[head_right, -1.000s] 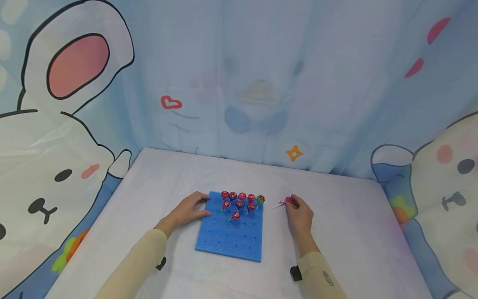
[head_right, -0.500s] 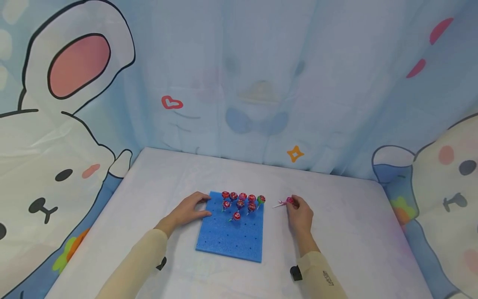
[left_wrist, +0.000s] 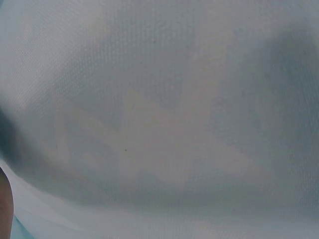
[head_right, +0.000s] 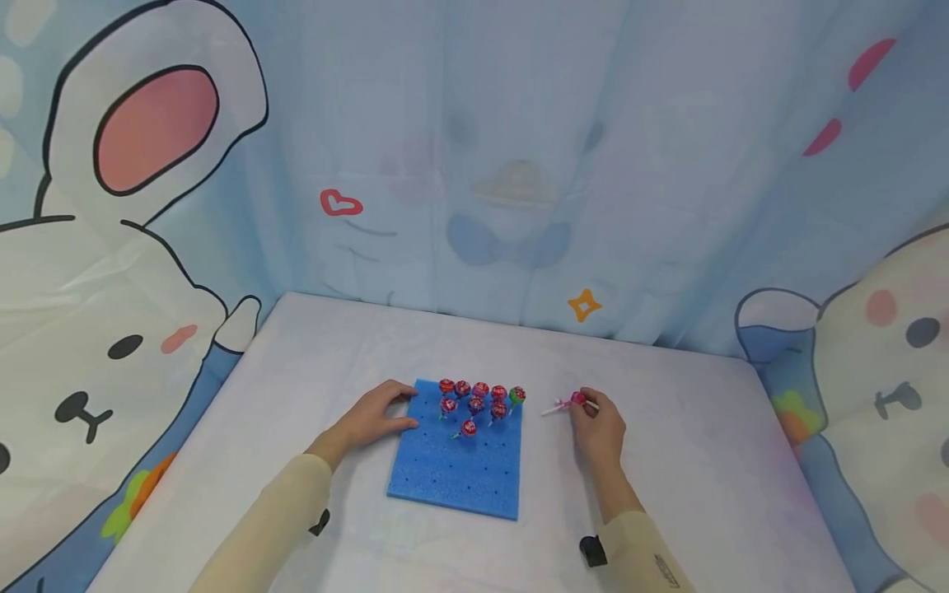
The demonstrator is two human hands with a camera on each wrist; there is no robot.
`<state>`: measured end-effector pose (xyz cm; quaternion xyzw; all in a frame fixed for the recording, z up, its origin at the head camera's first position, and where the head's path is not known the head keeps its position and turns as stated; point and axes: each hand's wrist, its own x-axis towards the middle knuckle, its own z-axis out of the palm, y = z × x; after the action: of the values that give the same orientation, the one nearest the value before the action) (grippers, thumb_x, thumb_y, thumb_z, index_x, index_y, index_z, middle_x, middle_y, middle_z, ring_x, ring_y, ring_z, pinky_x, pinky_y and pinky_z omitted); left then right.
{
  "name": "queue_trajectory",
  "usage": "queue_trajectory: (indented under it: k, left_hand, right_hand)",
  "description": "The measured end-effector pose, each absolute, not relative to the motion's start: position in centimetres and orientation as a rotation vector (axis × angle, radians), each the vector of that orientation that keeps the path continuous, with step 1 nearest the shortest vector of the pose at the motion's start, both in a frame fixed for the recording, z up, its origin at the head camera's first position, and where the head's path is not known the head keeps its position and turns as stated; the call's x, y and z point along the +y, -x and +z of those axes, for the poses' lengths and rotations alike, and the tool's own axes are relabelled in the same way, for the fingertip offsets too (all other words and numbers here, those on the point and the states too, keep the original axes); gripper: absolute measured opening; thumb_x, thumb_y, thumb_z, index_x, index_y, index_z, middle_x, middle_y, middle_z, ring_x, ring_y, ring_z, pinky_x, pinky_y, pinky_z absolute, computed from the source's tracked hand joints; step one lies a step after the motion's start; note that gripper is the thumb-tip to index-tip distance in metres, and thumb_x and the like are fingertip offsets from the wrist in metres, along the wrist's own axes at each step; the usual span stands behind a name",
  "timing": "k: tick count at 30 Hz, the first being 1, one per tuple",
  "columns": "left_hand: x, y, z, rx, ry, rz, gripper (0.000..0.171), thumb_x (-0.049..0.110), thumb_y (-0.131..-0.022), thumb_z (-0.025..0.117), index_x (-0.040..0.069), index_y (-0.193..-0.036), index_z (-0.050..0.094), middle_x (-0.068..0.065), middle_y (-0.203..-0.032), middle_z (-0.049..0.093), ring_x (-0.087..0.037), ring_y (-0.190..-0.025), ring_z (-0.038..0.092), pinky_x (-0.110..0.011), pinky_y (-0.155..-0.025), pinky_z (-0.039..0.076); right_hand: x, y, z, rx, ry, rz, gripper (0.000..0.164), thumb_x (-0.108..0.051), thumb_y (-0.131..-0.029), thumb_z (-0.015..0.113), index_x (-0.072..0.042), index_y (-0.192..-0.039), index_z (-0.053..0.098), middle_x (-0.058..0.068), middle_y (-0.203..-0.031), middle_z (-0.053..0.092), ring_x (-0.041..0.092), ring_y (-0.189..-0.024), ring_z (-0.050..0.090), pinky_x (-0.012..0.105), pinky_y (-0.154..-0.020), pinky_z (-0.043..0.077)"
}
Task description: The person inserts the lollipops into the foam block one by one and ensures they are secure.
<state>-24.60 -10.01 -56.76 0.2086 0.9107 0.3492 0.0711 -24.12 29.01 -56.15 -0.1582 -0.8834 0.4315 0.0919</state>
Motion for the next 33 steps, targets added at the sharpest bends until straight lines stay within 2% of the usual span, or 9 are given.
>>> queue_trajectory:
  k: [7,11,15,17,23,33]
  left_hand:
    - [-10.1,24.9,-57.2,2.742,-0.659,1.059,0.060,0.044,-0.088,0.071,0.012,-0.136,0.054,-0.003,-0.132,0.056,-0.020,-0.125,0.051,-0.038,-0.109,0.041]
    - [-10.1,25.0,-57.3,2.739,-0.659,1.065,0.060,0.044,-0.088,0.071,0.013,-0.136,0.054,-0.003,-0.132,0.056,-0.020,-0.125,0.051,-0.038,-0.109,0.040]
    - [-10.0,24.9,-57.2,2.734,-0.649,1.064,0.059,0.043,-0.088,0.071,0.013,-0.136,0.054,-0.003,-0.132,0.056,-0.020,-0.126,0.051,-0.038,-0.109,0.040]
    - [-10.0,24.9,-57.1,2.733,-0.639,1.056,0.060,0.044,-0.088,0.071,0.014,-0.136,0.054,-0.003,-0.132,0.056,-0.019,-0.126,0.050,-0.037,-0.110,0.040]
    - [-10.0,24.8,-56.9,2.739,-0.633,1.053,0.059,0.043,-0.088,0.071,0.014,-0.137,0.054,-0.002,-0.132,0.056,-0.019,-0.126,0.051,-0.037,-0.109,0.040]
    - [-10.0,24.9,-57.3,2.736,-0.636,1.046,0.059,0.045,-0.088,0.070,0.015,-0.137,0.053,-0.002,-0.134,0.055,-0.018,-0.127,0.050,-0.037,-0.110,0.039]
  right_hand:
    - [28.2,23.0,-55.2,-2.602,0.422,1.343,0.039,-0.017,-0.097,0.062,-0.005,-0.133,0.056,0.016,-0.135,0.057,0.031,-0.121,0.057,0.042,-0.099,0.049]
    - [27.9,22.4,-54.9,-2.612,0.369,1.366,0.040,-0.024,-0.097,0.063,-0.007,-0.133,0.057,0.013,-0.133,0.059,0.028,-0.120,0.059,0.024,-0.093,0.052]
    - [27.5,21.7,-54.8,-2.615,0.305,1.401,0.039,-0.025,-0.096,0.064,-0.009,-0.132,0.058,0.012,-0.132,0.059,0.026,-0.116,0.061,0.008,-0.084,0.049]
    - [27.2,21.3,-54.6,-2.628,0.281,1.416,0.040,-0.027,-0.096,0.063,-0.009,-0.132,0.057,0.012,-0.133,0.058,0.026,-0.116,0.061,0.010,-0.085,0.048]
    - [25.9,20.4,-54.0,-2.642,0.235,1.407,0.041,-0.026,-0.096,0.064,-0.011,-0.133,0.056,0.012,-0.134,0.056,0.029,-0.117,0.060,0.027,-0.089,0.052]
    - [24.2,19.1,-53.5,-2.659,0.090,1.344,0.035,-0.014,-0.095,0.065,-0.010,-0.129,0.058,0.012,-0.129,0.060,0.029,-0.113,0.063,0.032,-0.088,0.053]
